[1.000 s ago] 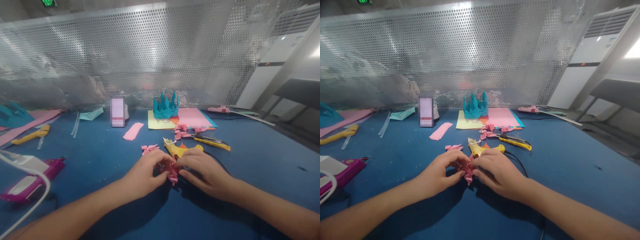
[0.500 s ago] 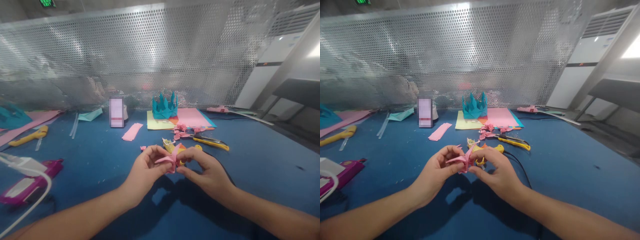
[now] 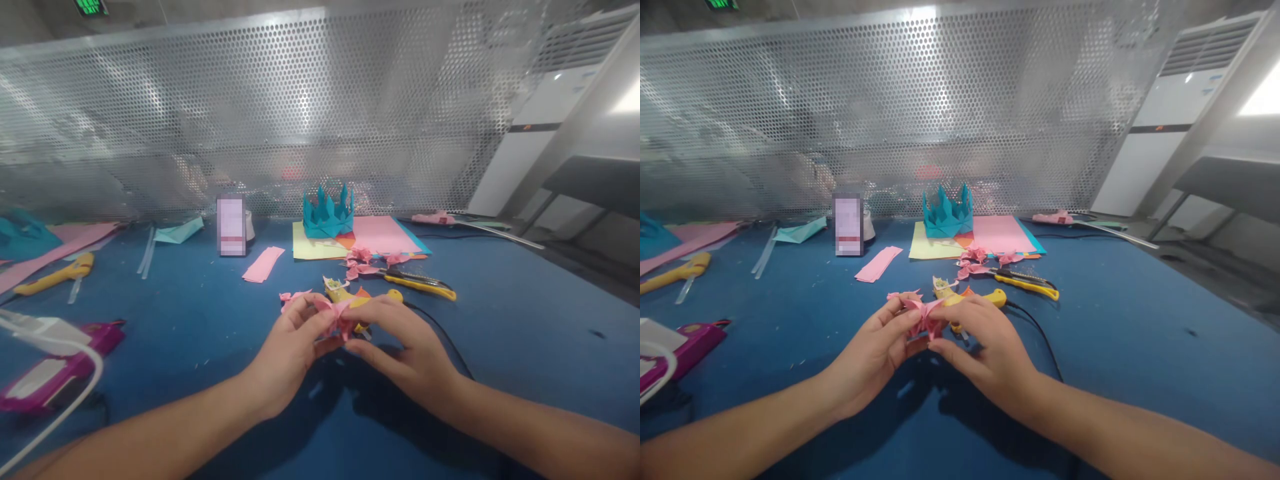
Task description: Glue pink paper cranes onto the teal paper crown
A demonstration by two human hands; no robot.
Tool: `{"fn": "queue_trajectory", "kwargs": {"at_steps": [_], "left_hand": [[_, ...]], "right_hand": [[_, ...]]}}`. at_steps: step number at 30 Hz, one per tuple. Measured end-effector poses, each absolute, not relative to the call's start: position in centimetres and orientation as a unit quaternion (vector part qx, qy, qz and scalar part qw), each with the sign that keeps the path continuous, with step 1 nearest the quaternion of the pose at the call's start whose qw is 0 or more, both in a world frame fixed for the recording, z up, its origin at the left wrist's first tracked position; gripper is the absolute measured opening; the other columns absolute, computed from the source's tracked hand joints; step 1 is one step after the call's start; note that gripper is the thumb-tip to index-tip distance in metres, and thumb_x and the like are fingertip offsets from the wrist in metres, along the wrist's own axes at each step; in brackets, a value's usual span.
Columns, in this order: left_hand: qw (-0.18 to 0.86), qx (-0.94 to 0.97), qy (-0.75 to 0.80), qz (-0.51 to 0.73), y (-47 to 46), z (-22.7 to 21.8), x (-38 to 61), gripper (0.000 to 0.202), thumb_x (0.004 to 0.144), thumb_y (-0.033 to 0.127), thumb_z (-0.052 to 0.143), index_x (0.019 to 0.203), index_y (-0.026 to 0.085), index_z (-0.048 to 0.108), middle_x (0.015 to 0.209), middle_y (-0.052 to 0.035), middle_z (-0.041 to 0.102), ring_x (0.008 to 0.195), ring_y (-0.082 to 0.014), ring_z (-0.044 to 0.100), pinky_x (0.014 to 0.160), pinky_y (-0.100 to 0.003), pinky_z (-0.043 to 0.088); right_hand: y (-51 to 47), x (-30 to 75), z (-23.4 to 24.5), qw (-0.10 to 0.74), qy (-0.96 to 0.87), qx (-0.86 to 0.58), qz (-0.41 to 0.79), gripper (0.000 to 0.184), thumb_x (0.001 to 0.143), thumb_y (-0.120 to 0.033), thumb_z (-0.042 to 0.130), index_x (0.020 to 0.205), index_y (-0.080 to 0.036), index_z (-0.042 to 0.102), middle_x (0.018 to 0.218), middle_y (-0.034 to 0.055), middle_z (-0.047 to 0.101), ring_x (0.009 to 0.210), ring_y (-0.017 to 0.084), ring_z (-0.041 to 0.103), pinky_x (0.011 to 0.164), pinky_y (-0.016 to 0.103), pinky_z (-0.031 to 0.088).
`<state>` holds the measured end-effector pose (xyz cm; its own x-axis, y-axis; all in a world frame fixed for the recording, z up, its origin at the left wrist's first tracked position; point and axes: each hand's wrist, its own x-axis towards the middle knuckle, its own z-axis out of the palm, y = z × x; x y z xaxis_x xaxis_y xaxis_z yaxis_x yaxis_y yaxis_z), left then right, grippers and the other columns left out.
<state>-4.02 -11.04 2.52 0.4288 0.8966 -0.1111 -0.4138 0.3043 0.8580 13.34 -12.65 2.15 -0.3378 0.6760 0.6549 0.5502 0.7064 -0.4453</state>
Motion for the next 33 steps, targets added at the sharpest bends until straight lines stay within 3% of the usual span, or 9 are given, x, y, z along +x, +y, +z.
{"fn": "queue_trajectory", "kwargs": {"at_steps": [4,9,13,19,23,28,33], "left_hand": [[0.731,0.43,0.313,0.427,-10.5,2.7,-4.3,0.013,0.083,0.027,0.058,0.083,0.018,0.05,0.078,0.0008,0.059,0.07,-0.0085,0.056,0.072,-0.025,0.048],[0.702,0.476,0.337,0.409,-9.8,2.6,-4.5,0.021,0.078,0.027,0.065,0.086,0.016,0.049,0.075,0.0015,0.058,0.066,-0.0067,0.055,0.068,-0.022,0.047],[0.664,0.508,0.325,0.442,-9.4,2.3,-4.6,0.029,0.074,0.026,0.069,0.08,0.019,0.042,0.065,0.0075,0.05,0.058,-0.004,0.05,0.058,-0.017,0.044],[0.616,0.601,0.318,0.397,-9.0,1.4,-5.0,0.018,0.079,0.029,0.063,0.084,0.017,0.05,0.073,0.0026,0.055,0.067,-0.0084,0.056,0.067,-0.024,0.049],[0.573,0.656,0.321,0.372,-9.3,1.3,-5.1,0.017,0.077,0.029,0.064,0.086,0.018,0.055,0.081,0.0008,0.055,0.071,-0.0108,0.057,0.072,-0.029,0.049],[0.501,0.722,0.336,0.339,-9.7,1.7,-5.2,0.015,0.073,0.022,0.065,0.084,0.018,0.056,0.078,0.0018,0.053,0.069,-0.0098,0.051,0.067,-0.025,0.046],[0.493,0.731,0.336,0.331,-9.7,1.9,-5.2,0.01,0.074,0.021,0.061,0.081,0.018,0.054,0.077,0.0011,0.055,0.067,-0.0107,0.051,0.066,-0.025,0.045]], "right_hand": [[-12.7,13.5,2.0,0.399,-0.849,-0.344,0.041,0.021,0.085,-0.02,0.056,0.106,-0.021,0.061,0.094,0.0049,0.068,0.086,0.016,0.06,0.077,0.03,0.045],[-12.5,13.8,2.3,0.419,-0.827,-0.374,-0.001,0.01,0.085,-0.019,0.054,0.088,-0.021,0.063,0.072,0.0006,0.063,0.066,0.014,0.056,0.065,0.028,0.042],[-12.2,13.8,2.3,0.437,-0.793,-0.424,0.001,0.007,0.082,-0.023,0.059,0.088,-0.021,0.058,0.072,0.0008,0.059,0.066,0.015,0.054,0.062,0.028,0.044],[-12.0,13.9,1.2,0.398,-0.813,-0.418,0.076,0.022,0.081,-0.01,0.053,0.099,-0.023,0.055,0.077,-0.0015,0.066,0.065,0.012,0.06,0.063,0.023,0.046],[-12.0,14.2,0.9,0.403,-0.823,-0.399,0.014,0.018,0.081,-0.011,0.055,0.094,-0.022,0.055,0.075,-0.0014,0.067,0.067,0.013,0.061,0.063,0.023,0.046],[-11.8,14.4,1.1,0.369,-0.851,-0.373,-0.019,0.017,0.084,-0.015,0.053,0.099,-0.022,0.058,0.085,0.0017,0.07,0.076,0.014,0.063,0.07,0.024,0.046],[-11.6,14.5,1.2,0.322,-0.875,-0.358,-0.05,0.011,0.087,-0.017,0.051,0.089,-0.02,0.061,0.075,0.0023,0.068,0.065,0.013,0.059,0.061,0.024,0.044]]}}
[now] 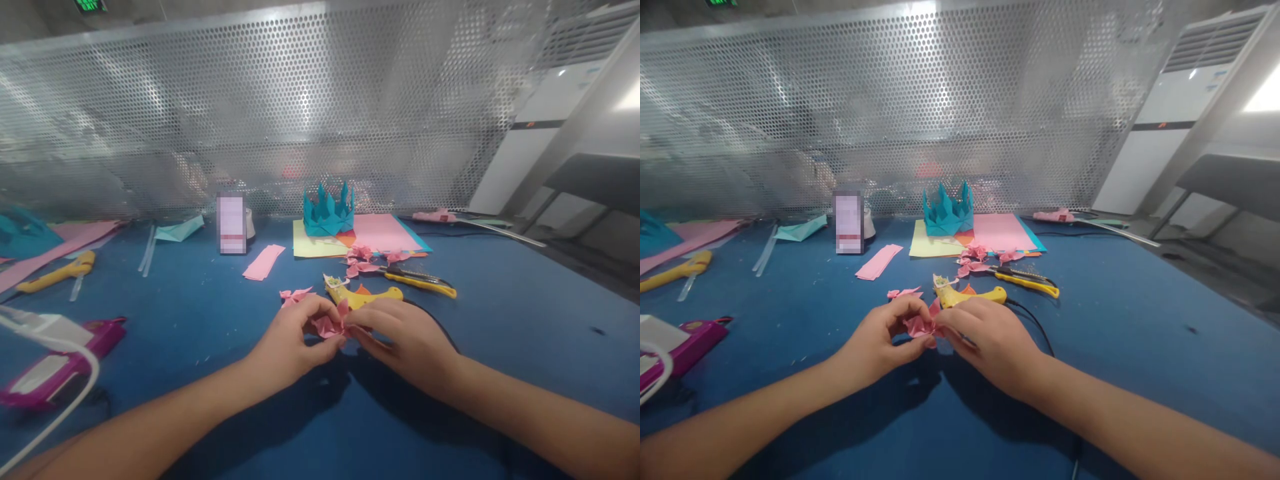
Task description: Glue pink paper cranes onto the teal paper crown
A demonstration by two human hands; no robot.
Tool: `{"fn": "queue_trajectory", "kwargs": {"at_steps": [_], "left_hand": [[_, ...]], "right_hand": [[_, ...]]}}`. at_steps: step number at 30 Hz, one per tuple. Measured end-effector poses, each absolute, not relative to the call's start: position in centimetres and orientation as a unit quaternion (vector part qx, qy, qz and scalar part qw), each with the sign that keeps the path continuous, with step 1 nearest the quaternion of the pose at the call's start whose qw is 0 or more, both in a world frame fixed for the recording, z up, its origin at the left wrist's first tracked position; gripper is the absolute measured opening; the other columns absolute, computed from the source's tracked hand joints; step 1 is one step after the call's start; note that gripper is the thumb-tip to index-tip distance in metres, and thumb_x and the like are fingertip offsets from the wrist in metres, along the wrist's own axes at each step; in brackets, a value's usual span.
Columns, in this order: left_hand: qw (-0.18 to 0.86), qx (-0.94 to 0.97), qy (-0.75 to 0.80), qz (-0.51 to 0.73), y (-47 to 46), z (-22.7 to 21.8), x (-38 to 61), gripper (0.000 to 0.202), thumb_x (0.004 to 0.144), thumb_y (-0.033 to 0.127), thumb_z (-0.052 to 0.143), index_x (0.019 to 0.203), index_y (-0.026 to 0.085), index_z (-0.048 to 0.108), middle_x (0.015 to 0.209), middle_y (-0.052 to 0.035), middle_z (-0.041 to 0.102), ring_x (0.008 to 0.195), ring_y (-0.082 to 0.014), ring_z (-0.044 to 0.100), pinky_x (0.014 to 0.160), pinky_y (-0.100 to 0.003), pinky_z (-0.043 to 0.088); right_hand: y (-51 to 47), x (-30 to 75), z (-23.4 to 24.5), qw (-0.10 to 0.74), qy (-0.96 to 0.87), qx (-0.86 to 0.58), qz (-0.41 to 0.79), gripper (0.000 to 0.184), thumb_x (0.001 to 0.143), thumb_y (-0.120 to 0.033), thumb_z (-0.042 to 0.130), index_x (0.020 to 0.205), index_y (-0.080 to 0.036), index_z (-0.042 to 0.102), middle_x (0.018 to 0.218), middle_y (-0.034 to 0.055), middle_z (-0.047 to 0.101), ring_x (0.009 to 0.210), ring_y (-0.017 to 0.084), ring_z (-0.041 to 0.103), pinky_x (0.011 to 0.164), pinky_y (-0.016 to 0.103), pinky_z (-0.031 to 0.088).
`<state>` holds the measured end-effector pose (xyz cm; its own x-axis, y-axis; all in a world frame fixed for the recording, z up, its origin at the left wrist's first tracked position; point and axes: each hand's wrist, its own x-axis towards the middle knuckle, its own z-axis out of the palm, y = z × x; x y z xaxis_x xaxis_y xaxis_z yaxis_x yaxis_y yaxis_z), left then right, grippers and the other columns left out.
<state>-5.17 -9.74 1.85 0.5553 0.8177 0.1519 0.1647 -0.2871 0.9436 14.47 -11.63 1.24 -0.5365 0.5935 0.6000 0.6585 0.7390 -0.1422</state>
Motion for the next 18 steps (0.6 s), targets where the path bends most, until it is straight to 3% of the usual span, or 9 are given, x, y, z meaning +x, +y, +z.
{"fn": "queue_trajectory", "kwargs": {"at_steps": [6,15,18], "left_hand": [[0.483,0.753,0.311,0.32,-9.82,1.65,-5.2,0.013,0.077,0.015,0.053,0.089,0.022,0.056,0.077,0.0007,0.057,0.069,-0.0126,0.056,0.069,-0.026,0.046],[0.266,0.845,0.307,0.347,-10.07,1.87,-5.11,0.009,0.077,0.021,0.059,0.086,0.021,0.061,0.095,-0.0061,0.057,0.088,-0.0182,0.055,0.079,-0.029,0.044],[0.225,0.86,0.307,0.34,-10.18,1.89,-5.09,0.008,0.076,0.018,0.058,0.084,0.02,0.06,0.092,-0.0055,0.057,0.088,-0.0181,0.054,0.082,-0.03,0.042]], "right_hand": [[-11.54,14.41,1.17,0.32,-0.88,-0.348,-0.044,0.009,0.086,-0.016,0.051,0.085,-0.018,0.059,0.072,0.0026,0.066,0.062,0.013,0.057,0.058,0.023,0.043],[-11.83,13.95,1.05,0.343,-0.857,-0.372,-0.099,0.01,0.075,-0.011,0.054,0.075,-0.019,0.061,0.061,-0.0005,0.063,0.054,0.012,0.054,0.055,0.024,0.04],[-12.09,13.7,1.1,0.343,-0.851,-0.38,-0.122,0.008,0.075,-0.014,0.055,0.074,-0.02,0.061,0.059,-0.0015,0.064,0.052,0.012,0.054,0.056,0.024,0.04]]}}
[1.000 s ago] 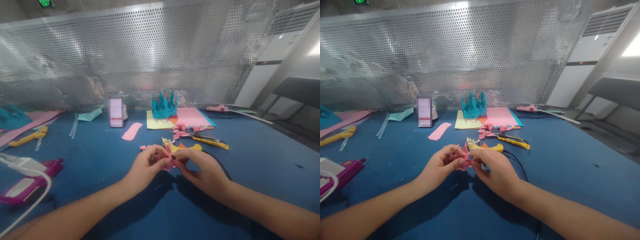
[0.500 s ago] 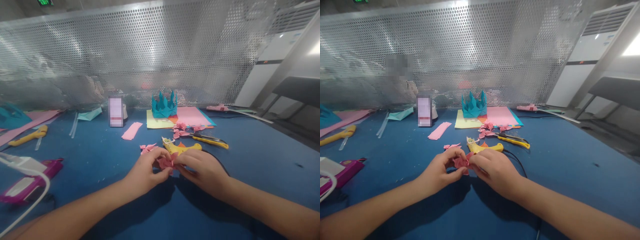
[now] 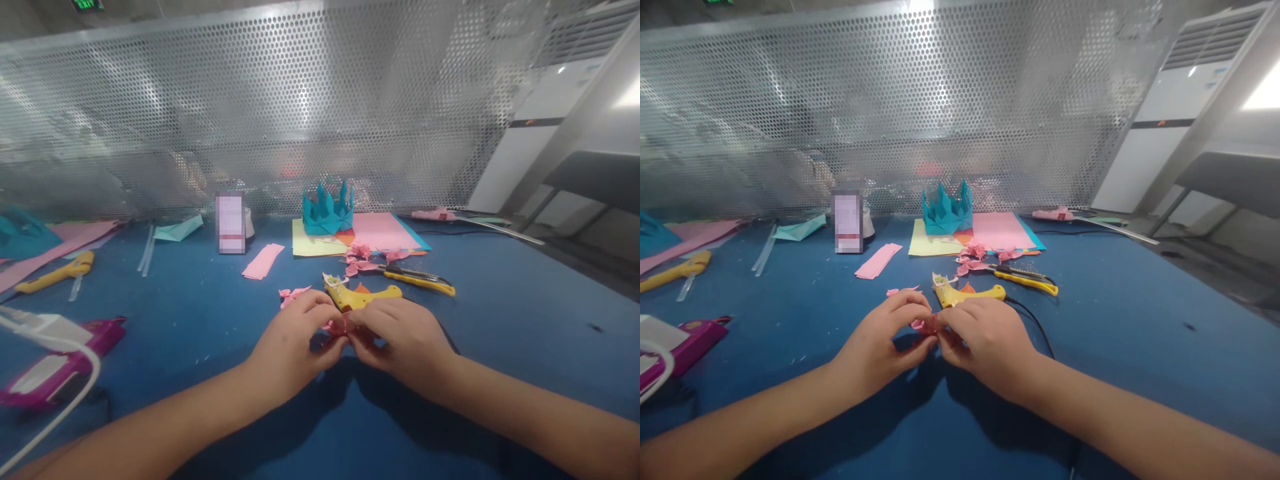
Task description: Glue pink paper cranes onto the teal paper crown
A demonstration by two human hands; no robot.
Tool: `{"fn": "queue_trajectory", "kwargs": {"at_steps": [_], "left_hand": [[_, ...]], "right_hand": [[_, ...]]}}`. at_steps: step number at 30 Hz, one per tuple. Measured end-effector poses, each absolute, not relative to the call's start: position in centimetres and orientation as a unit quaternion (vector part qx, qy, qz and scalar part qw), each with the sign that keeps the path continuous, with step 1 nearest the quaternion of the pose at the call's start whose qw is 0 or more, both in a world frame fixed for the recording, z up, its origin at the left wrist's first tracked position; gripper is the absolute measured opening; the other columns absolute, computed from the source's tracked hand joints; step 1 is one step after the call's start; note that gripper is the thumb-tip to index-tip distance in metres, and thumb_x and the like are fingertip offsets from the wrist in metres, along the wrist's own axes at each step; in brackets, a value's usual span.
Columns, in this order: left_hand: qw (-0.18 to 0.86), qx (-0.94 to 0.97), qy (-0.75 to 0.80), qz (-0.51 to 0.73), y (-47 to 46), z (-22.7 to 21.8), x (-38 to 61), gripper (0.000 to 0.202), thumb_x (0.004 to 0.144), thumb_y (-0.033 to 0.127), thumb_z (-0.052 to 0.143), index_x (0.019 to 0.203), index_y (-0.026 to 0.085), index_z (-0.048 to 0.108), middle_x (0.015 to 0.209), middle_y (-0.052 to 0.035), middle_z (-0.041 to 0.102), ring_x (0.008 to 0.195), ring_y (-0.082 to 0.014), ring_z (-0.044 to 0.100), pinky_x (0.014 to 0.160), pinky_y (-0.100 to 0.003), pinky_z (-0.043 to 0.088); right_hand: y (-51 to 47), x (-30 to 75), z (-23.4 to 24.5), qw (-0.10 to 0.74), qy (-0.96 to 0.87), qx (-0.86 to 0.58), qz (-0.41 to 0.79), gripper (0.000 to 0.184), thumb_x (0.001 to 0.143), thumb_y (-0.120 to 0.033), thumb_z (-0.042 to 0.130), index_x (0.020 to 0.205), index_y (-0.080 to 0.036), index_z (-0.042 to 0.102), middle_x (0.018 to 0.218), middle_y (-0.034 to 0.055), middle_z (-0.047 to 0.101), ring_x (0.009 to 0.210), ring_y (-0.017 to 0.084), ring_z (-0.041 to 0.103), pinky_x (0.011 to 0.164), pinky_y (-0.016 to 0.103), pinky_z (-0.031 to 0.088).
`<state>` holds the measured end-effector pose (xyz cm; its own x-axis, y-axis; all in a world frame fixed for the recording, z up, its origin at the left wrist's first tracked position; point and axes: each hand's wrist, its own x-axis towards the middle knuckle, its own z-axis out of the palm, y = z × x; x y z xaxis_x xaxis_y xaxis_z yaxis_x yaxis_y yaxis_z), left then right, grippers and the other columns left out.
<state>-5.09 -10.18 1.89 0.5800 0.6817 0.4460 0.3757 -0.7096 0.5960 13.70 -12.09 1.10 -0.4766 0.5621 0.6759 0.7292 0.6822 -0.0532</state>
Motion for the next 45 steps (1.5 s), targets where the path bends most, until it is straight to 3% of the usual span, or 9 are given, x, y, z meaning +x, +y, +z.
{"fn": "queue_trajectory", "kwargs": {"at_steps": [6,9,11,17,27,33,36,39,45], "left_hand": [[0.289,0.834,0.345,0.318,-10.0,1.7,-5.0,0.005,0.074,0.015,0.056,0.071,0.02,0.056,0.07,-0.0003,0.055,0.066,-0.0147,0.05,0.064,-0.028,0.042],[0.403,0.758,0.371,0.354,-9.4,1.5,-5.1,0.003,0.076,0.021,0.059,0.075,0.019,0.057,0.074,-0.0016,0.061,0.068,-0.0143,0.056,0.069,-0.029,0.046],[0.455,0.707,0.383,0.384,-9.0,1.6,-5.3,0.01,0.076,0.026,0.062,0.076,0.018,0.057,0.078,-0.003,0.064,0.074,-0.0155,0.06,0.075,-0.03,0.047],[0.513,0.622,0.407,0.43,-7.9,1.6,-5.9,0.02,0.074,0.032,0.066,0.083,0.016,0.058,0.08,-0.0043,0.067,0.07,-0.0135,0.062,0.072,-0.028,0.05],[0.502,0.618,0.395,0.458,-8.1,1.4,-5.7,0.017,0.072,0.029,0.068,0.081,0.016,0.061,0.101,-0.006,0.066,0.068,-0.0112,0.063,0.069,-0.027,0.051],[0.491,0.604,0.391,0.491,-7.9,1.7,-6.0,0.017,0.071,0.028,0.069,0.079,0.015,0.061,0.104,-0.0065,0.064,0.071,-0.0111,0.063,0.075,-0.029,0.052],[0.496,0.598,0.385,0.499,-7.4,1.4,-6.2,0.017,0.071,0.027,0.068,0.081,0.016,0.059,0.104,-0.0061,0.064,0.073,-0.0118,0.064,0.075,-0.028,0.052],[0.507,0.587,0.382,0.503,-6.9,1.1,-6.4,0.02,0.071,0.025,0.069,0.083,0.016,0.056,0.099,-0.005,0.065,0.077,-0.012,0.064,0.074,-0.026,0.051],[0.496,0.587,0.4,0.5,-6.6,1.2,-6.6,0.027,0.071,0.026,0.07,0.092,0.018,0.055,0.094,-0.0023,0.065,0.076,-0.0109,0.063,0.067,-0.021,0.049]], "right_hand": [[-12.3,13.5,1.7,0.337,-0.859,-0.373,-0.097,0.004,0.08,-0.021,0.055,0.079,-0.021,0.059,0.063,-0.002,0.065,0.055,0.012,0.056,0.057,0.024,0.041],[-11.6,14.4,2.3,0.366,-0.84,-0.4,-0.035,0.015,0.085,-0.027,0.052,0.099,-0.021,0.055,0.079,0.0017,0.066,0.066,0.014,0.06,0.063,0.026,0.045],[-10.9,15.4,2.5,0.379,-0.817,-0.433,-0.021,0.018,0.088,-0.023,0.044,0.104,-0.021,0.051,0.086,0.0044,0.065,0.075,0.016,0.06,0.069,0.029,0.047],[-9.0,17.5,1.7,0.204,-0.861,-0.464,-0.033,0.042,0.07,-0.01,0.05,0.112,-0.018,0.055,0.111,0.0101,0.06,0.102,0.025,0.054,0.088,0.042,0.043],[-8.8,17.4,1.4,0.138,-0.872,-0.466,-0.055,0.041,0.073,-0.01,0.048,0.113,-0.017,0.059,0.087,0.0089,0.061,0.082,0.022,0.055,0.075,0.036,0.045],[-8.3,18.2,1.5,0.228,-0.847,-0.473,-0.078,0.035,0.075,-0.016,0.054,0.109,-0.016,0.058,0.098,0.01,0.065,0.085,0.024,0.059,0.072,0.036,0.047],[-8.4,18.5,1.8,0.328,-0.809,-0.488,-0.005,0.023,0.081,-0.022,0.049,0.102,-0.018,0.059,0.08,0.0038,0.066,0.065,0.018,0.06,0.058,0.029,0.047],[-9.1,18.2,2.0,0.364,-0.803,-0.45,0.14,0.015,0.084,-0.027,0.046,0.083,-0.019,0.059,0.054,-0.0035,0.053,0.044,0.012,0.049,0.043,0.023,0.042],[-10.0,17.3,1.7,0.349,-0.792,-0.406,0.293,0.016,0.085,-0.029,0.048,0.091,-0.018,0.058,0.057,-0.0026,0.053,0.047,0.011,0.051,0.044,0.021,0.045]]}}
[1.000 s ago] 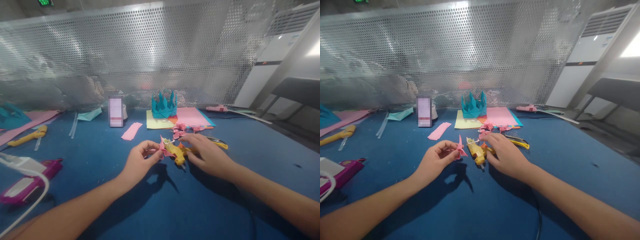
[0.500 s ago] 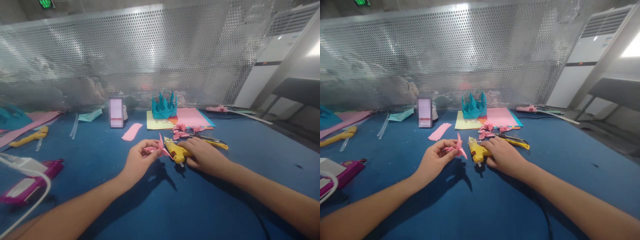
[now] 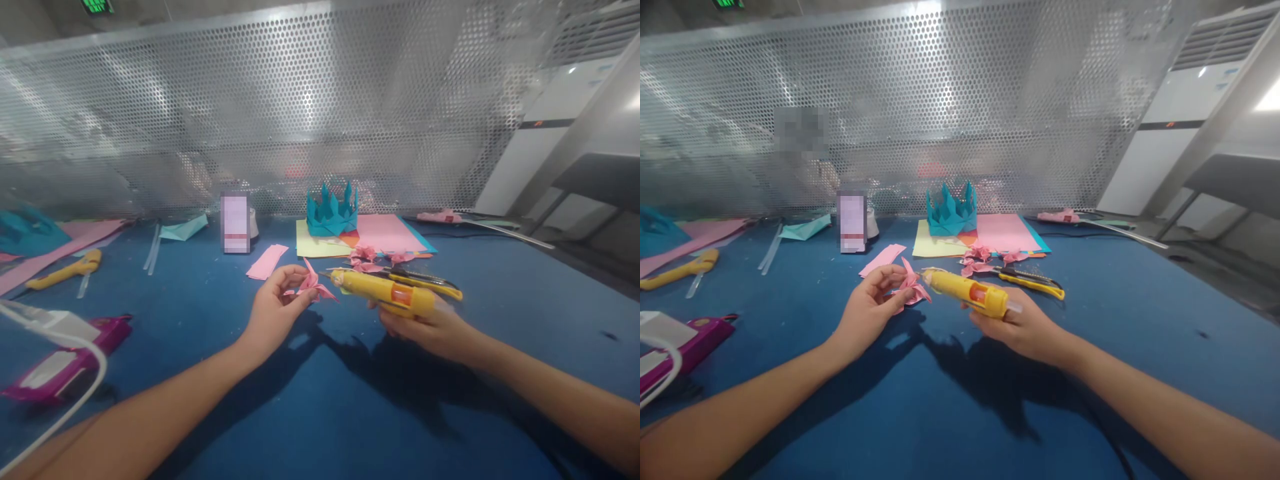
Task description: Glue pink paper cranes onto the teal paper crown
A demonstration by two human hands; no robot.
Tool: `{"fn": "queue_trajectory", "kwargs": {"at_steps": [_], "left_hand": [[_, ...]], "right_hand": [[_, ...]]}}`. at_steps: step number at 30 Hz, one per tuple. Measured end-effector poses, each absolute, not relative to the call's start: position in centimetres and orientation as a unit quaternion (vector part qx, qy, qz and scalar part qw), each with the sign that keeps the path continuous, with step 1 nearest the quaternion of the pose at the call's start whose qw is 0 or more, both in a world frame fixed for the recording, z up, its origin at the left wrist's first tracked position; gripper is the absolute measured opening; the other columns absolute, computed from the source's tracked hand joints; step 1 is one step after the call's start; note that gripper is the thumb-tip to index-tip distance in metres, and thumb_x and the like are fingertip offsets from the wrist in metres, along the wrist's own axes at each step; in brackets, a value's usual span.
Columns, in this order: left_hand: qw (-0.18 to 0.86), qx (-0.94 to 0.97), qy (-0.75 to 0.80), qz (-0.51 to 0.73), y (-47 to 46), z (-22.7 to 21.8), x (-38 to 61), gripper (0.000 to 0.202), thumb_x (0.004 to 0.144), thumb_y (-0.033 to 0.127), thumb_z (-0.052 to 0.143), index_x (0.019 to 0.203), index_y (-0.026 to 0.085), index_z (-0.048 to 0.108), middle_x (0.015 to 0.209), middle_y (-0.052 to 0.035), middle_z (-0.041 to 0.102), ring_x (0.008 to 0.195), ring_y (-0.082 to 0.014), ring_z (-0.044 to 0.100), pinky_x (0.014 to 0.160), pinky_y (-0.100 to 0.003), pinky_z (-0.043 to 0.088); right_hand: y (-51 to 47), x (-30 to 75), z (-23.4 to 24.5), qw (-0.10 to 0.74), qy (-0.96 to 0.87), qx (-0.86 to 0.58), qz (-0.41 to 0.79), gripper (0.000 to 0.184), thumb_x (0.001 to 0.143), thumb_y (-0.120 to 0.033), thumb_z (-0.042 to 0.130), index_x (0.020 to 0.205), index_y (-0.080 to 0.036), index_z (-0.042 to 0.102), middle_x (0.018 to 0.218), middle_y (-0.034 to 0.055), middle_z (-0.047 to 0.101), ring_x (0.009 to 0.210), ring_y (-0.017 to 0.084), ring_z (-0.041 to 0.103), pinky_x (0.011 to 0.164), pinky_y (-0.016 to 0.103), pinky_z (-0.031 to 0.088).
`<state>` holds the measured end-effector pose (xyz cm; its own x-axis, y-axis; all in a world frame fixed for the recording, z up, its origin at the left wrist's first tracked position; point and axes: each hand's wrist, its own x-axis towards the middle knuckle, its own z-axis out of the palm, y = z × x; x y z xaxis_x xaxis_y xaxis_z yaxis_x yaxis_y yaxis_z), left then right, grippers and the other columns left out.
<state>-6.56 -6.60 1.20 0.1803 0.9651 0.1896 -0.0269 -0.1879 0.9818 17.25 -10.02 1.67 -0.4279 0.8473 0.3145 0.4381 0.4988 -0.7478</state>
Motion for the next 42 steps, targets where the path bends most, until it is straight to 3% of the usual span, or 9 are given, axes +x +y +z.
{"fn": "queue_trajectory", "kwargs": {"at_steps": [11,19,42], "left_hand": [[0.492,0.619,0.358,0.496,-6.2,0.4,-6.7,0.023,0.073,0.024,0.067,0.092,0.017,0.056,0.093,-0.0028,0.066,0.072,-0.0101,0.062,0.071,-0.025,0.051],[0.494,0.61,0.378,0.491,-6.3,1.0,-6.6,0.025,0.071,0.026,0.069,0.091,0.016,0.056,0.093,-0.0036,0.067,0.071,-0.0098,0.062,0.067,-0.023,0.051],[0.514,0.601,0.376,0.483,-6.4,0.8,-6.8,0.026,0.07,0.024,0.07,0.093,0.016,0.059,0.095,-0.0031,0.068,0.074,-0.0104,0.064,0.076,-0.027,0.053]], "right_hand": [[-9.9,17.3,1.6,0.289,-0.807,-0.41,0.313,0.026,0.088,-0.039,0.046,0.076,-0.017,0.054,0.063,-0.0004,0.056,0.047,0.008,0.05,0.044,0.018,0.041],[-9.9,17.2,1.9,0.287,-0.815,-0.416,0.285,0.025,0.088,-0.038,0.045,0.075,-0.018,0.053,0.061,-0.0021,0.052,0.047,0.008,0.048,0.045,0.019,0.04],[-9.9,17.0,2.7,0.311,-0.83,-0.413,0.207,0.028,0.087,-0.039,0.044,0.066,-0.021,0.046,0.052,-0.0042,0.045,0.049,0.011,0.043,0.048,0.023,0.037]]}}
